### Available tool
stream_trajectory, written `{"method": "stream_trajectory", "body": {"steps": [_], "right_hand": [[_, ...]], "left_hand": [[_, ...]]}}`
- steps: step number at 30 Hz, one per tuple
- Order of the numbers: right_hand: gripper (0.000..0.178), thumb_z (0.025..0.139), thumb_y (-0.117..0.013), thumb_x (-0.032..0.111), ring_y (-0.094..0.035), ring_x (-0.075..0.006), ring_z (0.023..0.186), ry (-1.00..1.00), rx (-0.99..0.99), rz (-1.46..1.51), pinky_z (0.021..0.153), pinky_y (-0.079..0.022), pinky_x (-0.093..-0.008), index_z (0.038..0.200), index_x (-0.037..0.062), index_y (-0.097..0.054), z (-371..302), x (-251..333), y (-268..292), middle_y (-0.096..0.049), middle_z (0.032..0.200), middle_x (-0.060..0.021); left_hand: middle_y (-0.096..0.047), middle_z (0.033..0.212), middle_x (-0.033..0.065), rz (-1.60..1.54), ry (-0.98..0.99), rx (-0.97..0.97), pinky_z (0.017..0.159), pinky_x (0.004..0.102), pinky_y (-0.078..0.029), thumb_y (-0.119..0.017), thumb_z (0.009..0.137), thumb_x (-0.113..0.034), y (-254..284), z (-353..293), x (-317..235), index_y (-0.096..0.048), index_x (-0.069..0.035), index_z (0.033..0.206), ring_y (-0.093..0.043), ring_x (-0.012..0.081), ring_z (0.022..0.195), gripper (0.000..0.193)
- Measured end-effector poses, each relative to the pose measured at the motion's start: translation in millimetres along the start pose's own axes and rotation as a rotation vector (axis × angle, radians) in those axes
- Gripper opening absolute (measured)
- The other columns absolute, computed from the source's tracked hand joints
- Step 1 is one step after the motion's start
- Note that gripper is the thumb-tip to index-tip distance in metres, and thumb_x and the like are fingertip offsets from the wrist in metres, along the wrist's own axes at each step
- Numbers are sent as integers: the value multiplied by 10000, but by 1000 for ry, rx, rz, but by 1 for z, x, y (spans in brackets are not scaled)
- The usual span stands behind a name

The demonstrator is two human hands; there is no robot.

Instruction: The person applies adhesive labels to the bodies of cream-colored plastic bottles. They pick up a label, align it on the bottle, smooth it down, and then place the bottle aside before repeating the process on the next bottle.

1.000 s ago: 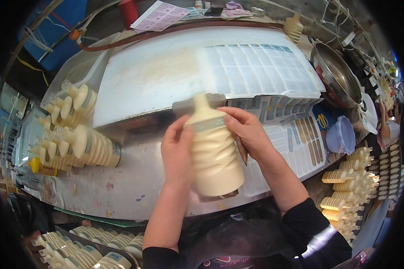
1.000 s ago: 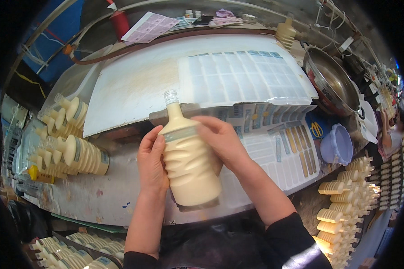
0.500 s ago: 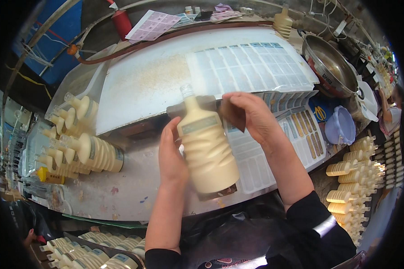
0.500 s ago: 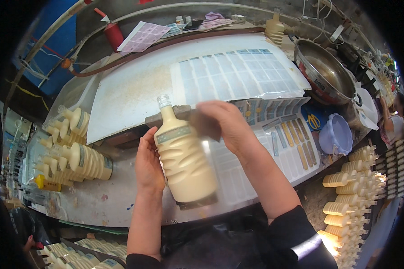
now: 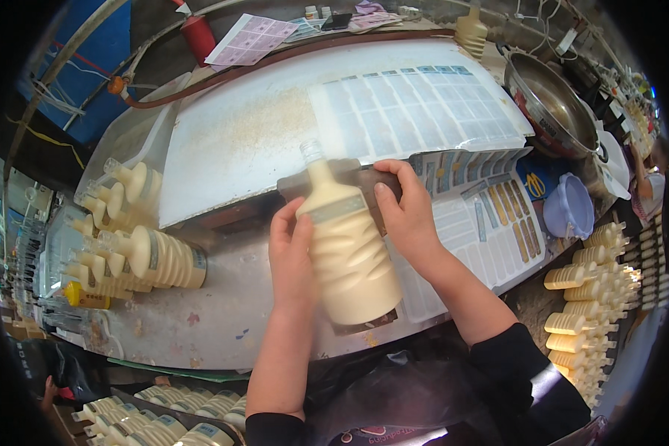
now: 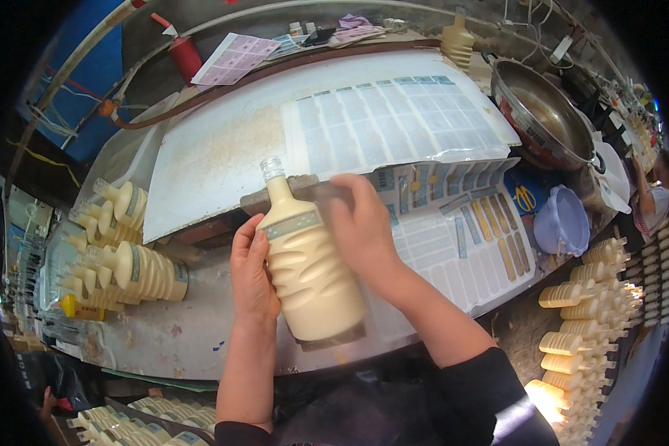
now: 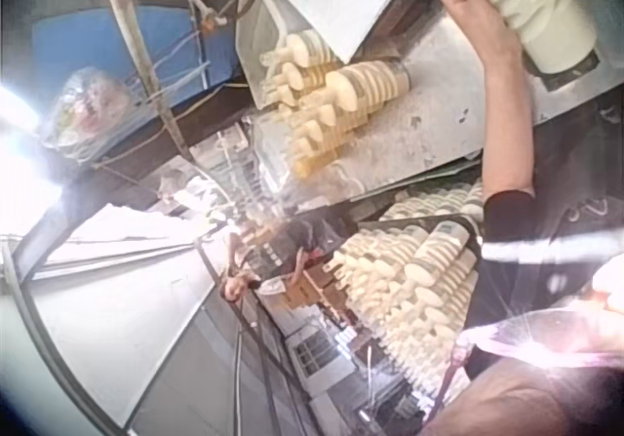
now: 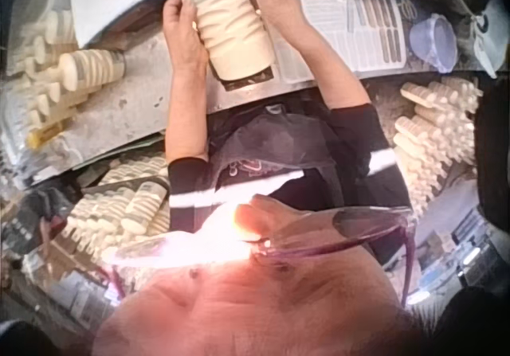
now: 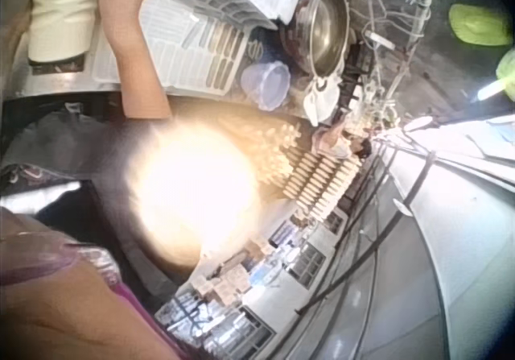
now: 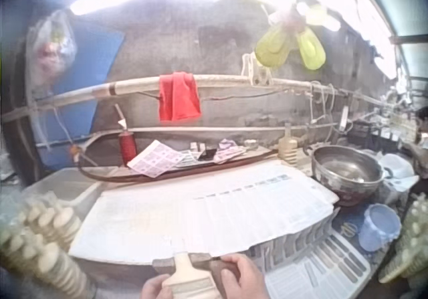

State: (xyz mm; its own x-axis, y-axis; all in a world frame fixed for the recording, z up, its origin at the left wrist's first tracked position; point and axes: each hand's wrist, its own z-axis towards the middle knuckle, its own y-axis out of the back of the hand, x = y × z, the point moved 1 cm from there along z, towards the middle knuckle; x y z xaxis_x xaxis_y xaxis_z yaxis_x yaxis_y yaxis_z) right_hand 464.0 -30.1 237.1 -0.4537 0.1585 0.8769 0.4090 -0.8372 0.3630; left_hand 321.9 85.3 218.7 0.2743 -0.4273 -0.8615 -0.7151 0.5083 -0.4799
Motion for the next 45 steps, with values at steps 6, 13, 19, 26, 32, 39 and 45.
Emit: {"method": "stream_trajectory", "body": {"steps": [6, 13, 19, 26, 32, 39, 45], "right_hand": [[313, 978, -624, 51, -620, -109, 1054, -145, 85, 357, 942, -501, -273, 1287, 10, -594, 11, 9, 11, -660, 1144, -49], [302, 976, -614, 33, -627, -126, 1060, -35, 81, 87, 935, -501, -275, 1276, 4, -598, 10, 2, 13, -664, 1159, -61], [286, 961, -629, -13, -685, -193, 1005, 116, 147, -16, 868, -543, -305, 1244, 12, -601, 6, 27, 16, -696, 1107, -110], [261, 787, -697, 7, -717, -252, 897, 891, 142, -371, 750, -551, -355, 1046, 31, -695, -19, 63, 3, -721, 1006, -103], [165, 762, -680, 89, -695, -235, 806, 904, 217, -544, 687, -525, -368, 923, 53, -670, -24, 93, -21, -678, 860, -76], [227, 827, -706, 60, -721, -310, 760, 628, 315, -351, 667, -566, -415, 1048, 107, -706, -1, 95, -23, -731, 873, -99], [228, 891, -711, 91, -716, -352, 801, 509, 235, -399, 688, -569, -428, 1110, 45, -663, 11, 93, -10, -723, 923, -162]], "left_hand": [[-615, 1318, 108, -129, 32, 48, 1008, 351, -529, -492, 1099, -196, -3, -4, -4, -487, -54, 1419, -621, 183, 1167, 350], [-621, 1312, 106, -28, 39, 88, 1022, 366, -529, -466, 1107, -220, -1, -4, 0, -462, -60, 1432, -629, 195, 1177, 362], [-661, 1211, 76, -87, 52, 61, 957, 346, -559, -491, 1098, -170, -5, -6, -4, -536, -67, 1345, -652, 165, 1102, 272], [-658, 1258, 65, -196, 139, 9, 1006, 344, -523, -458, 1116, -229, -12, -10, -13, -564, -78, 1370, -632, 171, 1157, 314], [-644, 1306, 85, -369, 146, 82, 1061, 372, -484, -325, 1150, -346, 2, -6, -1, -528, -52, 1429, -606, 208, 1206, 453], [-598, 1378, 94, -345, 204, -15, 1081, 444, -472, -317, 1124, -499, 1, -6, 0, -547, -79, 1421, -596, 253, 1228, 563], [-670, 1231, 45, -352, 206, 36, 995, 393, -550, -510, 1094, -264, -5, -8, -6, -571, -95, 1368, -651, 190, 1145, 328]]}}
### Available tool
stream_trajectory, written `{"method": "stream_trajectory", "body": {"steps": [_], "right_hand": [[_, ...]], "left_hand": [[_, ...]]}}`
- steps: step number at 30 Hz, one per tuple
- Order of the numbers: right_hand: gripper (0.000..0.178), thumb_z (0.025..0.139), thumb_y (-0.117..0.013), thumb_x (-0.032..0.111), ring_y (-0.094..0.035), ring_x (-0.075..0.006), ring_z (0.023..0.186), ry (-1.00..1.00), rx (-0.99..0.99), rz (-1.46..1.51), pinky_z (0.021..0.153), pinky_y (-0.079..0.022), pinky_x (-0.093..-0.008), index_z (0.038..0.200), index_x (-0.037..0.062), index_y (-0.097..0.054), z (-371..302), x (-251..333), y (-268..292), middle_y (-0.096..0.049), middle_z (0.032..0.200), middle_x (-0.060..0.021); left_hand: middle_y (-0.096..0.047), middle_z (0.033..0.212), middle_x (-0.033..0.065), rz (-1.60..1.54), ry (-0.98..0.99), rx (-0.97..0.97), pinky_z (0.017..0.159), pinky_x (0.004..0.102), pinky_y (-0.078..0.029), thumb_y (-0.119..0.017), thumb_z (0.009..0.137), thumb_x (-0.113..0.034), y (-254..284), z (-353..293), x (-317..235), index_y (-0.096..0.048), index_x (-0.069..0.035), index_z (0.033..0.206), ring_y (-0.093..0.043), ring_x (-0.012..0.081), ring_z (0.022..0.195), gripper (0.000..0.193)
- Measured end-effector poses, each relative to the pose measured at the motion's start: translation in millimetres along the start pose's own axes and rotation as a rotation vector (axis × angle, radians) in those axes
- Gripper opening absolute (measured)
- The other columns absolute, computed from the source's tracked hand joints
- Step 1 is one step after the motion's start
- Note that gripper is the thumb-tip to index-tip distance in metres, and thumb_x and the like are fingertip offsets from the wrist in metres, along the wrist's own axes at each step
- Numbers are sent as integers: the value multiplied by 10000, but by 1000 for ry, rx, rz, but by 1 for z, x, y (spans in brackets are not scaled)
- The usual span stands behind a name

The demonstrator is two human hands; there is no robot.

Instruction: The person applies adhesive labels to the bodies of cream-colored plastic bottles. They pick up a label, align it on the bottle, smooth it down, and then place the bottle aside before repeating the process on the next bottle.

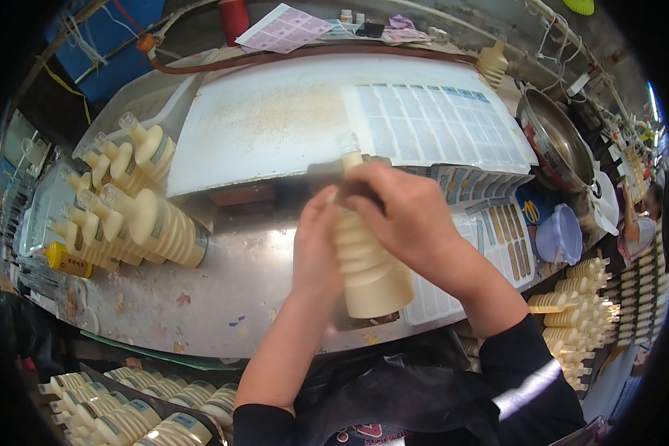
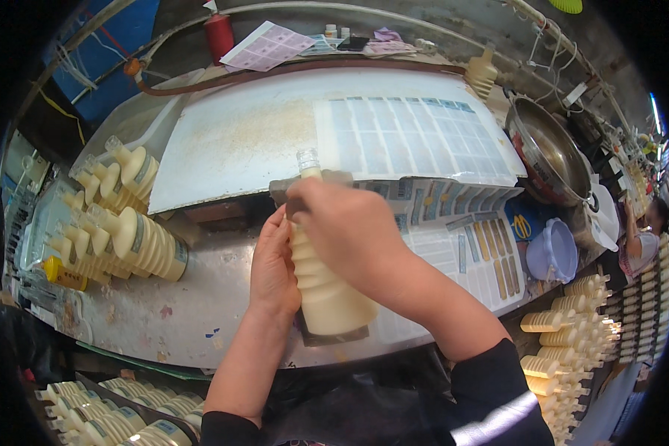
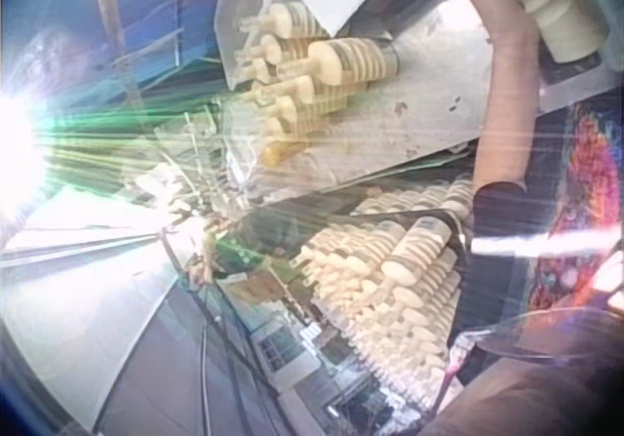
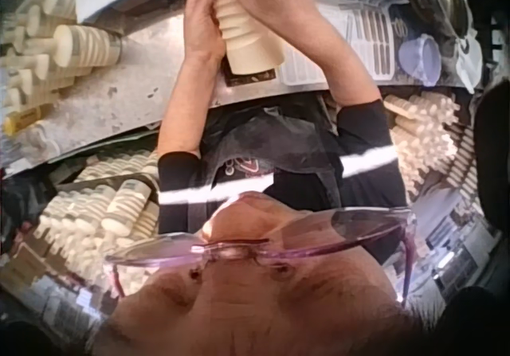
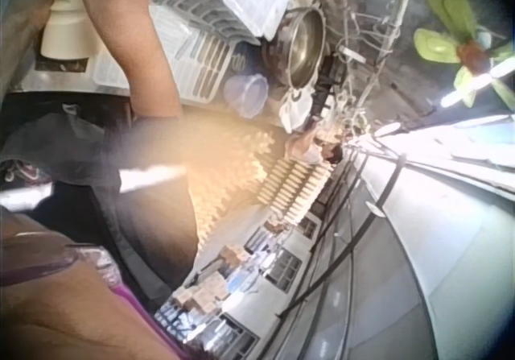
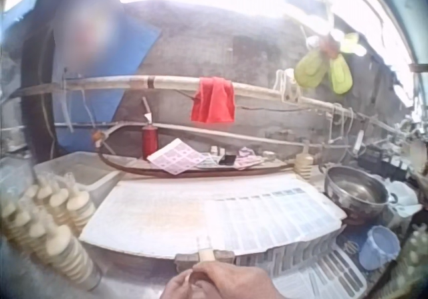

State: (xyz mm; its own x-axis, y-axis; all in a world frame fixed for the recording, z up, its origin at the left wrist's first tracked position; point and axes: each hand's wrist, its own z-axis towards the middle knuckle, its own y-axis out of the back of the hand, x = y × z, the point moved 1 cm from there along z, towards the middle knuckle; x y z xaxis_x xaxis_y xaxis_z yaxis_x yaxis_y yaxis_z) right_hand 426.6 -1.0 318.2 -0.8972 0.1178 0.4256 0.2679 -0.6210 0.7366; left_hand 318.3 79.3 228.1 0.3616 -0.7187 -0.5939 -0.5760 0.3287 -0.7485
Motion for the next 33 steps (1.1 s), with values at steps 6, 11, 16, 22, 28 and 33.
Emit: {"method": "stream_trajectory", "body": {"steps": [6, 11, 16, 22, 28, 33], "right_hand": [[207, 845, -673, 62, -688, -335, 749, 223, -52, -121, 633, -554, -419, 1044, 45, -619, 4, 0, 0, -657, 835, -125], [213, 796, -662, 52, -679, -299, 765, 147, -25, -145, 634, -543, -403, 1003, 44, -615, -2, 2, -5, -632, 810, -105], [178, 775, -661, 90, -652, -250, 716, 468, -33, -218, 614, -492, -362, 945, 42, -635, -7, 16, -10, -608, 794, -71], [164, 857, -650, 106, -701, -303, 739, 281, 38, 30, 628, -539, -411, 1007, 96, -718, -14, 9, -15, -674, 787, -108], [357, 930, -577, 31, -675, -324, 1108, -257, -185, 428, 952, -528, -385, 1282, 6, -522, 15, -19, -17, -650, 1175, -212], [397, 983, -542, 71, -608, -385, 1200, -282, -87, 301, 1040, -464, -433, 1369, 26, -460, -2, -33, -35, -601, 1269, -226]], "left_hand": [[-656, 1245, 118, -1, -17, -43, 960, 401, -575, -480, 1086, -170, -9, -5, -3, -542, -54, 1387, -669, 223, 1107, 329], [-638, 1300, 119, -69, -7, -24, 1036, 422, -523, -457, 1102, -254, -6, -3, -2, -556, -43, 1395, -625, 240, 1194, 375], [-626, 1342, 109, -149, 12, 16, 1078, 405, -478, -416, 1112, -306, 10, 3, 2, -565, -50, 1408, -602, 240, 1235, 419], [-633, 1350, 102, -56, 19, -21, 1104, 417, -454, -362, 1118, -435, -3, -6, -5, -505, -66, 1482, -597, 249, 1239, 537], [-606, 1243, 61, 244, -68, 21, 1038, 369, -497, -584, 1073, -344, -7, 0, -1, -506, -67, 1371, -594, 179, 1180, 414], [-581, 1193, 72, 790, -246, -61, 956, 308, -480, -577, 1075, -341, 10, 21, 4, -502, -57, 1308, -559, 141, 1084, 375]]}}
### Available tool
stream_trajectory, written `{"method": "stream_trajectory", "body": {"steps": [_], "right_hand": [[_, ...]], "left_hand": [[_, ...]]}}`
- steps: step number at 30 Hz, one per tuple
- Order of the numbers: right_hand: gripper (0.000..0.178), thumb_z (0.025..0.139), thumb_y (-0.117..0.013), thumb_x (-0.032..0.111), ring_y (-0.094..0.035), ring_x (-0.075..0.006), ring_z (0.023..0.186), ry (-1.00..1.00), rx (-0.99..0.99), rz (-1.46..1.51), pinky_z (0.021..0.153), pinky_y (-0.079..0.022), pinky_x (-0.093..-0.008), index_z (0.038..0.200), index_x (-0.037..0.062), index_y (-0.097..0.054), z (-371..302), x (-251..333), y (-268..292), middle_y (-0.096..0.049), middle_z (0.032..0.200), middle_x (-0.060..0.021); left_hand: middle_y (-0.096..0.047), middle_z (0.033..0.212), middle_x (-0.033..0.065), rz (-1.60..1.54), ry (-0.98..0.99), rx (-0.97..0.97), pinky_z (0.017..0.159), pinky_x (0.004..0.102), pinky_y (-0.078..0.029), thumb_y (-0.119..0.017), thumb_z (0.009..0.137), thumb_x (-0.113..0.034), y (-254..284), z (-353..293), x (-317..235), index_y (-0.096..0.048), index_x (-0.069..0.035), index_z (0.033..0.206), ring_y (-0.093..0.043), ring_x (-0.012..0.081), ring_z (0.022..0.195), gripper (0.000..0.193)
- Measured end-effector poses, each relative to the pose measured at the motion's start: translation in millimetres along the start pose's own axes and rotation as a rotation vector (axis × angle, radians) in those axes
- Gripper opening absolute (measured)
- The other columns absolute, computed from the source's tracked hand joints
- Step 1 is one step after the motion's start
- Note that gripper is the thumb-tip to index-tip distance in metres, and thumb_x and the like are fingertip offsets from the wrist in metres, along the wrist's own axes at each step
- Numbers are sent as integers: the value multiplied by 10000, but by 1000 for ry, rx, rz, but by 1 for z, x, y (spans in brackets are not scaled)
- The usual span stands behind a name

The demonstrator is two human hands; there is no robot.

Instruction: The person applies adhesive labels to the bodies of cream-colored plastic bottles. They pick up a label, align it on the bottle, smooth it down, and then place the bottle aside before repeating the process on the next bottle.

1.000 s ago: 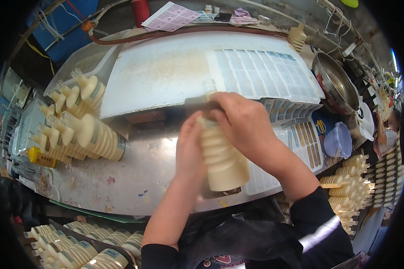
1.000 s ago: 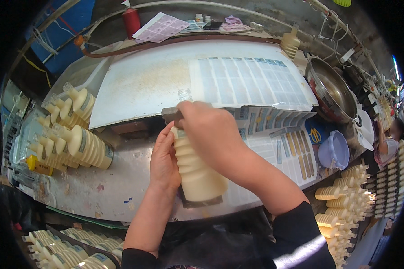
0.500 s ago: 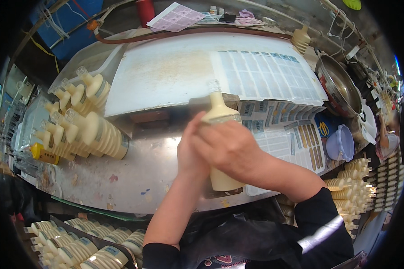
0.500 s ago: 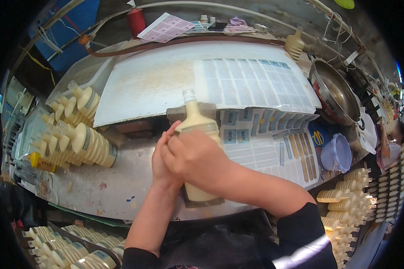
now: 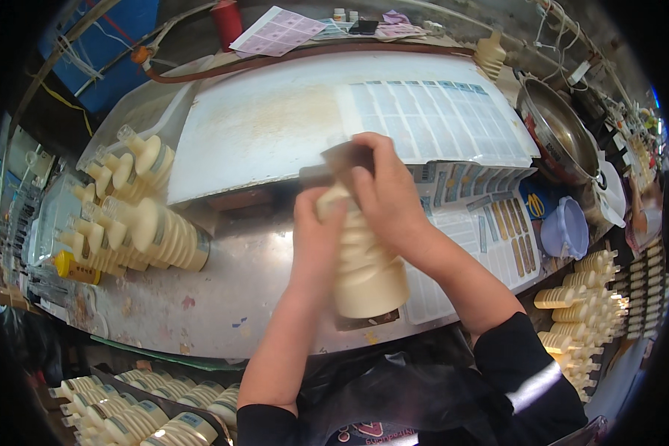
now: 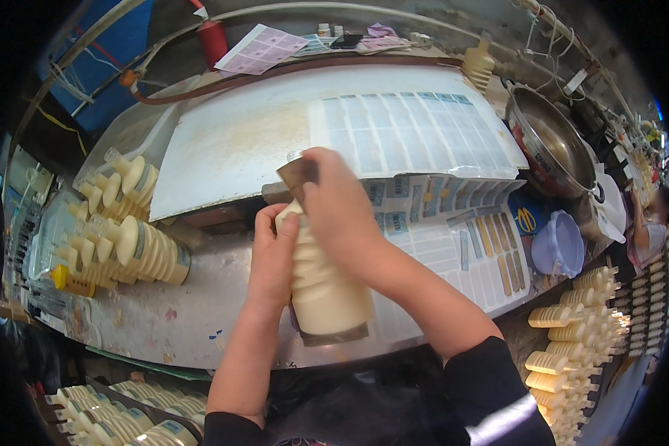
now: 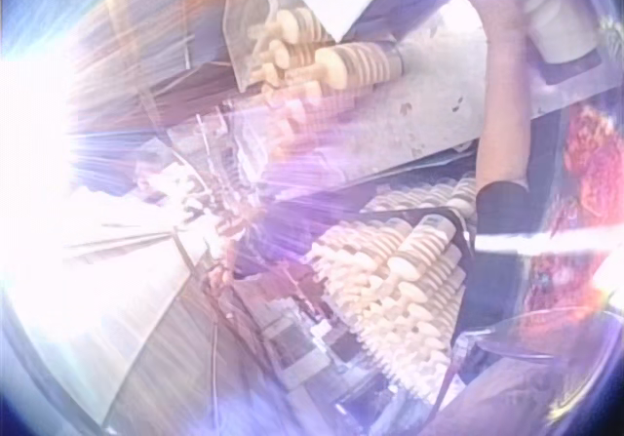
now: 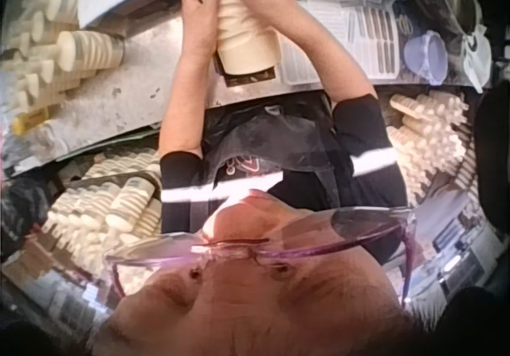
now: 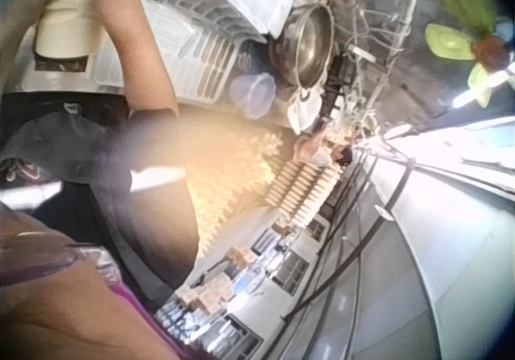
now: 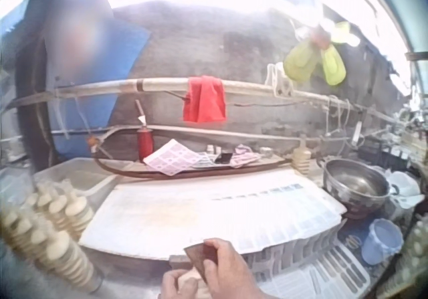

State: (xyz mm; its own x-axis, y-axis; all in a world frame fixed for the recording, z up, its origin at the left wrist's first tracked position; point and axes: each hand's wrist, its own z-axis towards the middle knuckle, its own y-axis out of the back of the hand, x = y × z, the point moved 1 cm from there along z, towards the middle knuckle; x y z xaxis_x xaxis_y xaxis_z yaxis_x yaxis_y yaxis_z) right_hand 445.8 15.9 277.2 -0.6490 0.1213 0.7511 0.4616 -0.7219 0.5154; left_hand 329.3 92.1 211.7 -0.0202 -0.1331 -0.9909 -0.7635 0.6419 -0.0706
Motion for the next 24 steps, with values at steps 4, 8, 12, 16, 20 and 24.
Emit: {"method": "stream_trajectory", "body": {"steps": [4, 8, 12, 16, 20, 24], "right_hand": [[397, 1000, -541, 80, -598, -367, 1198, -73, -103, 29, 1049, -456, -428, 1381, 18, -451, -6, -40, 12, -599, 1279, -212], [409, 984, -557, 80, -600, -356, 1187, -32, -205, 142, 1057, -453, -424, 1372, 4, -454, -3, -30, 17, -600, 1270, -216], [421, 977, -550, 76, -579, -371, 1222, -7, -99, 145, 1060, -451, -441, 1377, 3, -444, -6, -2, 4, -569, 1305, -237], [419, 993, -537, 80, -578, -372, 1216, -86, -110, 77, 1052, -452, -441, 1393, 19, -428, -9, -33, 6, -567, 1309, -225], [407, 1004, -537, 73, -583, -343, 1199, -46, -155, 70, 1052, -455, -412, 1395, 28, -435, -9, -60, 10, -574, 1303, -200], [405, 975, -546, 45, -532, -415, 1285, -14, -129, 169, 1104, -425, -453, 1363, -19, -451, -2, -43, 26, -521, 1370, -244]], "left_hand": [[-575, 1232, 124, -104, 6, 36, 998, 341, -460, -540, 1073, -331, 0, 0, -2, -508, -36, 1306, -552, 192, 1124, 377], [-574, 1174, 80, -49, -56, 22, 944, 316, -472, -530, 1092, -359, 4, 3, -1, -502, -49, 1274, -545, 149, 1049, 360], [-583, 1192, 100, 380, -105, -65, 932, 322, -482, -573, 1069, -366, -3, 5, -7, -470, -48, 1308, -551, 153, 1059, 411], [-516, 1338, 199, 247, -42, -19, 1062, 409, -428, -639, 994, -310, -2, 5, -6, -501, -1, 1310, -536, 303, 1226, 463], [-553, 1293, 150, 57, -12, 48, 1015, 365, -458, -535, 1068, -325, -1, 3, -5, -482, -28, 1332, -556, 219, 1154, 401], [-596, 1272, 99, -12, -19, 76, 976, 320, -491, -448, 1119, -368, 9, -1, -2, -433, -59, 1408, -585, 159, 1116, 423]]}}
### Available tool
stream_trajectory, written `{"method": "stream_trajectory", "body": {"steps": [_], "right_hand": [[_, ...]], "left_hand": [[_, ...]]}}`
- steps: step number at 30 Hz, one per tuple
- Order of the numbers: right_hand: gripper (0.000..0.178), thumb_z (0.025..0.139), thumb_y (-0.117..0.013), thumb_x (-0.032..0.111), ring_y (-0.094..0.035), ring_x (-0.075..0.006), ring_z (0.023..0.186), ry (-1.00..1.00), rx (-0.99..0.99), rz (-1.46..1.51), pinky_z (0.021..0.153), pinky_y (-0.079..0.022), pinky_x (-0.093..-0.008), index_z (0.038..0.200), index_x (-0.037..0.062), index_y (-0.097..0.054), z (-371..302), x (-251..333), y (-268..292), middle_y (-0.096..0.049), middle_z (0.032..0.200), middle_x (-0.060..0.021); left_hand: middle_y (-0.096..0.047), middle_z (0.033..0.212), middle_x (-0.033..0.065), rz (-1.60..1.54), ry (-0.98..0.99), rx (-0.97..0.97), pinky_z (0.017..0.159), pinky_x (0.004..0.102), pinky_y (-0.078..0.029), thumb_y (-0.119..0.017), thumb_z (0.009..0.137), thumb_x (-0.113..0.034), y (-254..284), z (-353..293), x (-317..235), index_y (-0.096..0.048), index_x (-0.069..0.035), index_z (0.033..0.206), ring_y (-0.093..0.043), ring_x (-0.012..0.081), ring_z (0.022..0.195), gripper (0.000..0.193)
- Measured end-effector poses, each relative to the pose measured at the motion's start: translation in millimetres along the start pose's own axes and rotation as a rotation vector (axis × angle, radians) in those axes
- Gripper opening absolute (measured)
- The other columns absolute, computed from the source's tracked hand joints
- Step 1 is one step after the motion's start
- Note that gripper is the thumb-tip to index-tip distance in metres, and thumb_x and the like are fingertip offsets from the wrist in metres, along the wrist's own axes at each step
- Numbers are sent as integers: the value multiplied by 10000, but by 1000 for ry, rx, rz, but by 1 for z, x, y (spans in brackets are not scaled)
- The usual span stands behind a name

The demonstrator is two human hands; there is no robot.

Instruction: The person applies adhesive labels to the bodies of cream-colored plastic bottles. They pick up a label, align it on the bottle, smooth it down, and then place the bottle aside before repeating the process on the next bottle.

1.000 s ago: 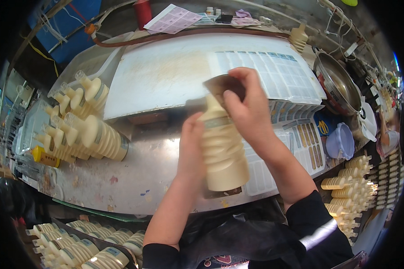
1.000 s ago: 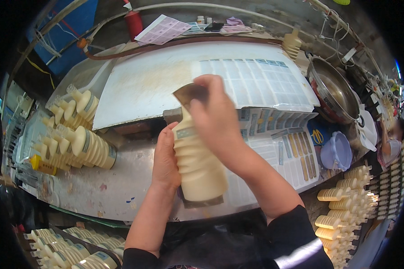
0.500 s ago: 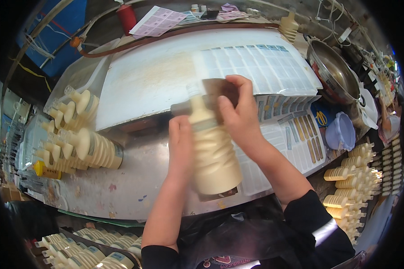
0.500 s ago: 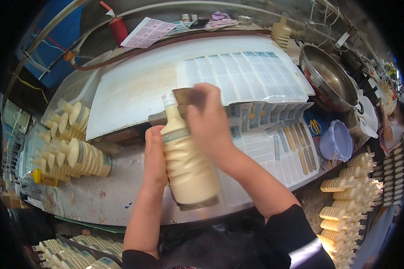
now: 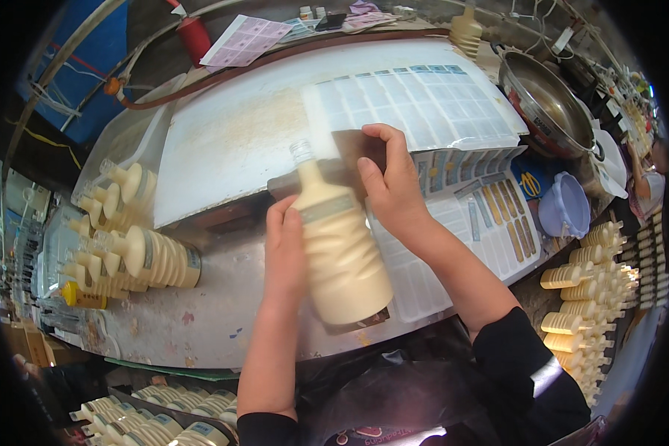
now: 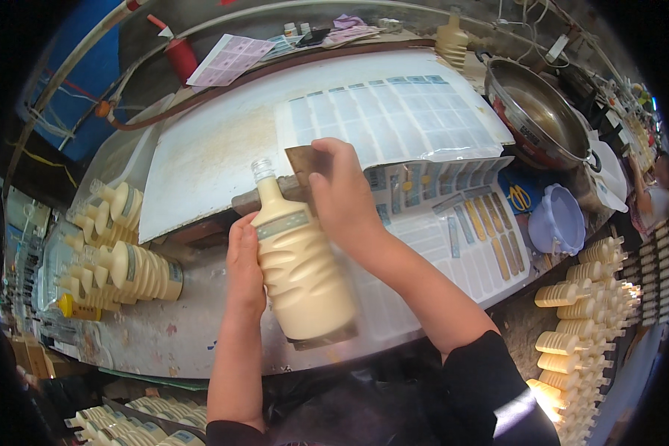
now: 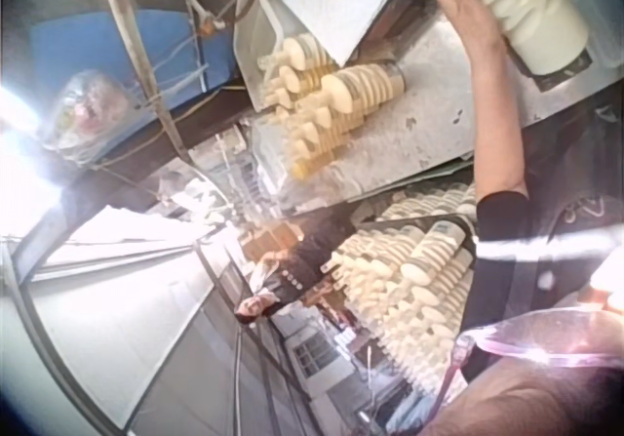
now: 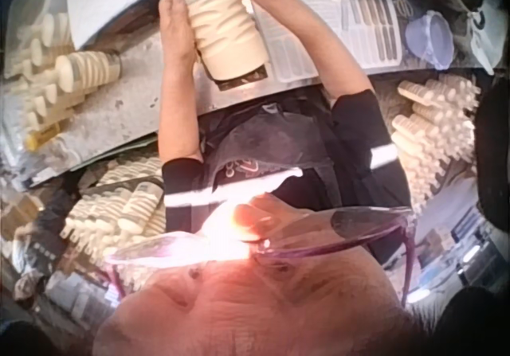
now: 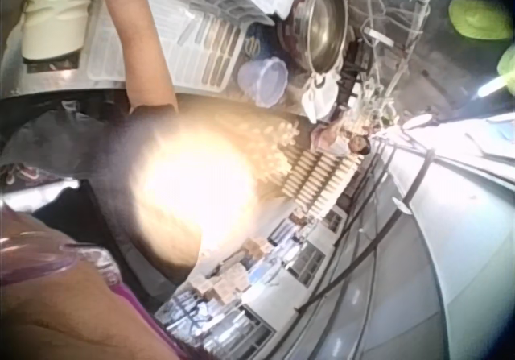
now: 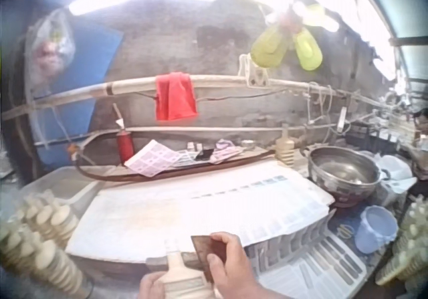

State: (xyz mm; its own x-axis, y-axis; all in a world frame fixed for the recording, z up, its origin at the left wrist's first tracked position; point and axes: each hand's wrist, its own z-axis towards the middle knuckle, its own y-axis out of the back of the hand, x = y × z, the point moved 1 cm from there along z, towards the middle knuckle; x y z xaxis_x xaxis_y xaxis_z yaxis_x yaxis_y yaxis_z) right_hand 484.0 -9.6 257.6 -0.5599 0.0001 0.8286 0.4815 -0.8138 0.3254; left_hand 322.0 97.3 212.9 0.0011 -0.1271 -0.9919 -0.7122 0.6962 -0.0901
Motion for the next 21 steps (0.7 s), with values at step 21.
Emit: {"method": "stream_trajectory", "body": {"steps": [21], "right_hand": [[350, 1004, -477, 73, -548, -426, 1187, -29, 109, -183, 1033, -447, -470, 1344, -6, -455, 1, 46, -27, -518, 1311, -257]], "left_hand": [[-615, 1311, 190, 292, -36, -29, 1005, 435, -528, -807, 818, -195, -28, -40, -26, -414, -25, 1455, -646, 315, 1182, 768]]}}
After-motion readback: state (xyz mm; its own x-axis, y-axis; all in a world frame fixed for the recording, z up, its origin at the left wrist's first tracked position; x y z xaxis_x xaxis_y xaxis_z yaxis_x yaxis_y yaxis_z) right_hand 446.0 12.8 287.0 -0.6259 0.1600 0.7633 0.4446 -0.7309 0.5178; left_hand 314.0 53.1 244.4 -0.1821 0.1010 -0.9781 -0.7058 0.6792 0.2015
